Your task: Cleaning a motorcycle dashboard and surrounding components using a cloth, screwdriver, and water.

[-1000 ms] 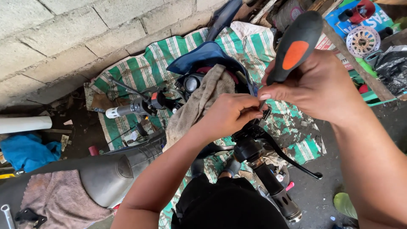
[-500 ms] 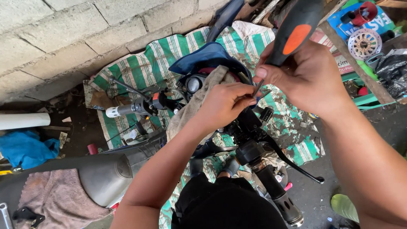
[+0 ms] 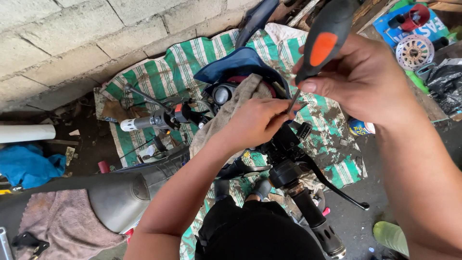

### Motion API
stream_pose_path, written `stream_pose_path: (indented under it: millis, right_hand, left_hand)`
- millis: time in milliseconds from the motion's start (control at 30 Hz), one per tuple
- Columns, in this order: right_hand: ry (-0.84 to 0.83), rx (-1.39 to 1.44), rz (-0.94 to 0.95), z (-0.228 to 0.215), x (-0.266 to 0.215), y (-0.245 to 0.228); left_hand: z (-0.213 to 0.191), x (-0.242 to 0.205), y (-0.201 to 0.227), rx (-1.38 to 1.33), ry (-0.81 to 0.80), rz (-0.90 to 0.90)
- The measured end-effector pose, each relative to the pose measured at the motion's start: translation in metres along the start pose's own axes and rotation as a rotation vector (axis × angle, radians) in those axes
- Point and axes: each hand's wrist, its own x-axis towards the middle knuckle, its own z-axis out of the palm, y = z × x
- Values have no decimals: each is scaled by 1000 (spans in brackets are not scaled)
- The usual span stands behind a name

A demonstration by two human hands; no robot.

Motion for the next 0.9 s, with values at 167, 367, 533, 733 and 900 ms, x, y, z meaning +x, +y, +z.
stream_pose_path:
  millis: [167, 367, 533, 733, 900]
  right_hand:
    - [132, -211, 131, 7, 3, 3]
    - [-95, 143, -48, 0, 5, -6]
    - [64, -35, 38, 7, 6, -8]
    - [98, -184, -27, 4, 6, -2]
    - [-52, 10, 7, -1, 5, -7]
  left_hand:
    - [14, 0, -14, 49, 125, 49]
    - [7, 3, -13, 29, 44, 53]
    - [2, 7, -2, 28, -14, -20]
    - [13, 7, -11, 27, 137, 30]
    - [9, 9, -8, 23, 132, 0]
